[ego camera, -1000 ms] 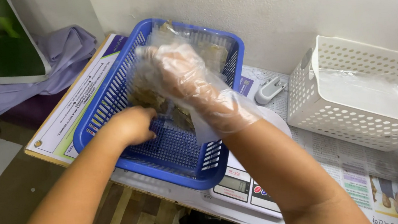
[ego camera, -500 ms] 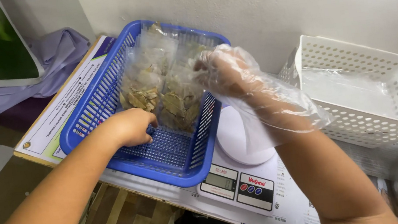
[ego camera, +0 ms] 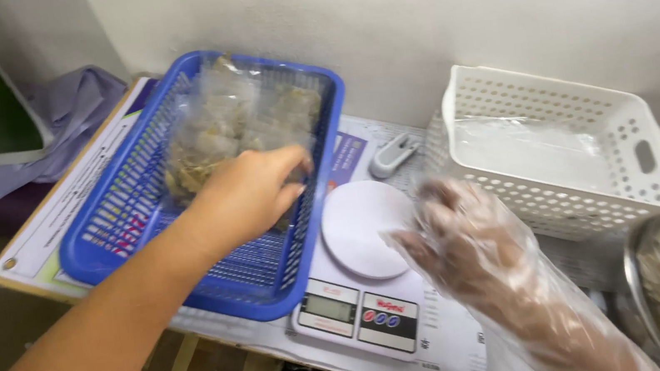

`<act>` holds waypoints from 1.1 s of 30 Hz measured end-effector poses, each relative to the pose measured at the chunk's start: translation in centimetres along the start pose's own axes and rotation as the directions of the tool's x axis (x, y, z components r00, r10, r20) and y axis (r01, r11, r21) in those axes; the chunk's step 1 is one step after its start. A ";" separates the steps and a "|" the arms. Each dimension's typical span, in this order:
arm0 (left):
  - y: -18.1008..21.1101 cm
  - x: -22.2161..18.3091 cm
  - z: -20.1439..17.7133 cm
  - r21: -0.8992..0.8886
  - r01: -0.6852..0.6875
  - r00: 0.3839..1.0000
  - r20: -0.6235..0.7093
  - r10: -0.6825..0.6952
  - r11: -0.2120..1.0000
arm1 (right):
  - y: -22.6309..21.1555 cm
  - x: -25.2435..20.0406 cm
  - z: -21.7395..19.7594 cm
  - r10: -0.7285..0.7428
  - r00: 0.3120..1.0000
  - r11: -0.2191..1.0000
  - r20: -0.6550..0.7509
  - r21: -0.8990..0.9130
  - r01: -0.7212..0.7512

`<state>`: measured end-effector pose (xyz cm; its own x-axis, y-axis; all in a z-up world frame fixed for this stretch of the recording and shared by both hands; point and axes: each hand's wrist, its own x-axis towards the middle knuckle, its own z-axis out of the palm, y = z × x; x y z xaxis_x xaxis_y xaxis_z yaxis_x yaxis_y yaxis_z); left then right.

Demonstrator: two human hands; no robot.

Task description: The person picks up bay leaves from a large plastic bag by hand and puts them onto a small plate on a digital scale, then places the weighed leaves into a small clear plastic bag and puts the bag into a blue basket.

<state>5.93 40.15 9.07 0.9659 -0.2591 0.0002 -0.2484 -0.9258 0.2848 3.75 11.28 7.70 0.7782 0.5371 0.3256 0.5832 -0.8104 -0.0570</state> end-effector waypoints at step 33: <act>23.8 24.5 8.1 -0.079 -0.162 0.768 0.616 0.176 0.984 | 11.2 -12.6 2.5 0.088 0.502 0.973 -0.861 0.181 0.141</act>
<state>23.12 9.58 8.09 0.6527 -0.5313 -0.5401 -0.3949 -0.8470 0.3560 1.00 -3.97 0.60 0.2408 -0.0033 0.9706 0.7195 -0.6705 -0.1808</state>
